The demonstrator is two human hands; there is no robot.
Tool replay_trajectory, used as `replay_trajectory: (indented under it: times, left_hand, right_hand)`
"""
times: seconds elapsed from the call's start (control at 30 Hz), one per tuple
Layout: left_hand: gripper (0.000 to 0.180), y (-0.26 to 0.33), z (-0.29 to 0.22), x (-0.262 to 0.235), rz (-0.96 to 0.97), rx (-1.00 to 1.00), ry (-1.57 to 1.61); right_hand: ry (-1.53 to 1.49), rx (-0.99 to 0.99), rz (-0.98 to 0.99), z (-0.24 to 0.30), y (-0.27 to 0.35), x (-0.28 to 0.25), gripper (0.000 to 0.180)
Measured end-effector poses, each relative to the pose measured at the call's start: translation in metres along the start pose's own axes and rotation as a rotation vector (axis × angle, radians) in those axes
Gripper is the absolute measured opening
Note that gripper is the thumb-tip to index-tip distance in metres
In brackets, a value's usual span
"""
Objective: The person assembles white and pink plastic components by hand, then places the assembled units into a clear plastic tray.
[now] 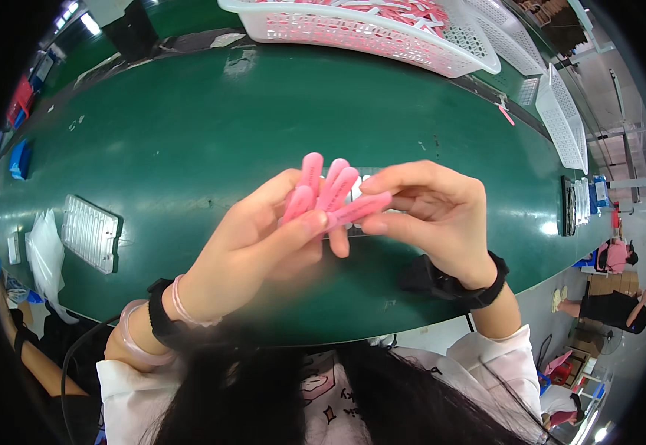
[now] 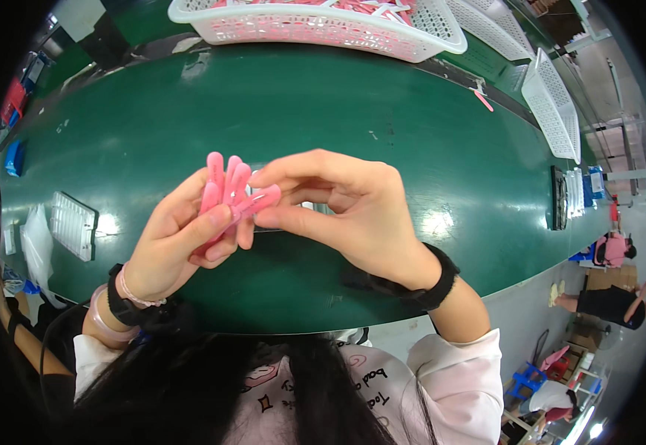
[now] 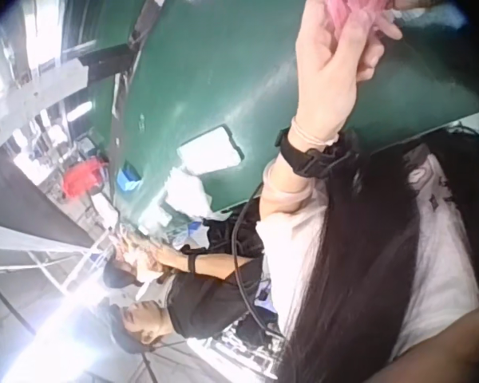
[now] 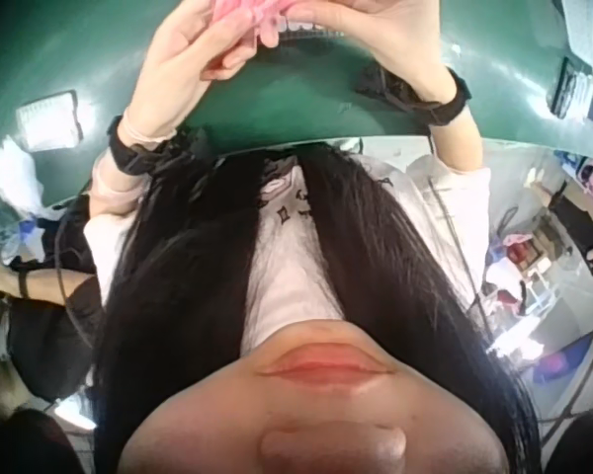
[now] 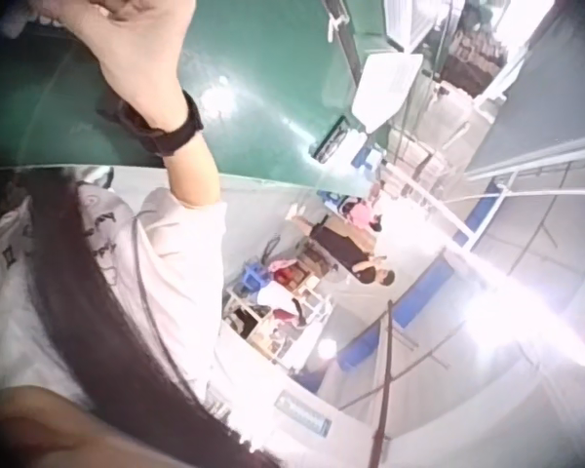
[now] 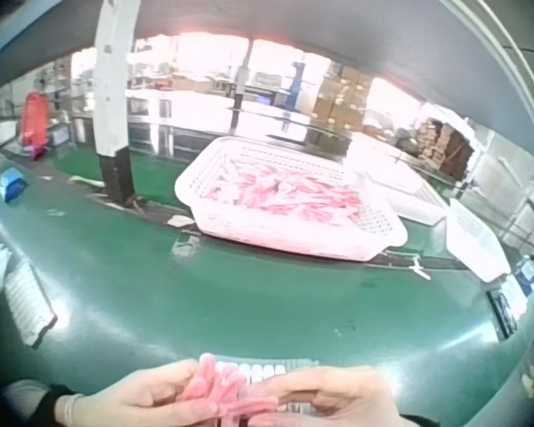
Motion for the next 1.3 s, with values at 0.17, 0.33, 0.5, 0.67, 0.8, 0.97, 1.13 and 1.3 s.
replay_trajectory:
  times: [0.17,0.33,0.5,0.67,0.8,0.97,1.13,1.3]
  left_hand:
    - [0.018,0.003,-0.001,0.002,-0.019,0.012,0.090]
    - [0.019,0.000,0.002,0.001,-0.086,0.011,-0.111]
    - [0.019,0.000,0.001,-0.001,-0.102,-0.015,-0.160]
    - [0.020,0.000,0.004,-0.003,-0.097,-0.037,-0.152]
    - [0.020,0.000,0.000,-0.001,-0.103,-0.032,-0.154]
    - [0.020,0.000,0.000,0.000,-0.096,-0.043,-0.156]
    - [0.019,-0.001,-0.001,-0.001,-0.122,-0.035,-0.166]
    - [0.020,-0.002,0.000,-0.004,-0.090,-0.050,0.017]
  right_hand:
    - [-0.098,-0.083,0.024,0.003,-0.008,-0.017,0.010]
    - [0.275,0.396,-0.102,0.012,-0.024,-0.058,0.014]
    - [0.364,0.473,-0.045,-0.013,-0.034,-0.067,0.018]
    - [0.679,0.455,0.032,-0.022,-0.036,-0.063,0.027]
    - [0.956,0.227,0.169,-0.011,-0.020,-0.046,0.043]
    - [0.346,0.123,0.074,-0.003,-0.010,-0.017,0.031]
    - [-0.061,0.174,-0.033,-0.008,-0.006,-0.004,0.019]
    - [-0.195,0.147,-0.037,-0.009,-0.004,-0.007,0.017]
Point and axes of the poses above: each hand's wrist, its own y-axis away from the middle knuckle, its own x-axis out of the palm, z = x × y, the point moved 4 cm from there along -y, towards the middle knuckle, and after that the axes turned 14 degrees about -y, right-handed, at the moved point
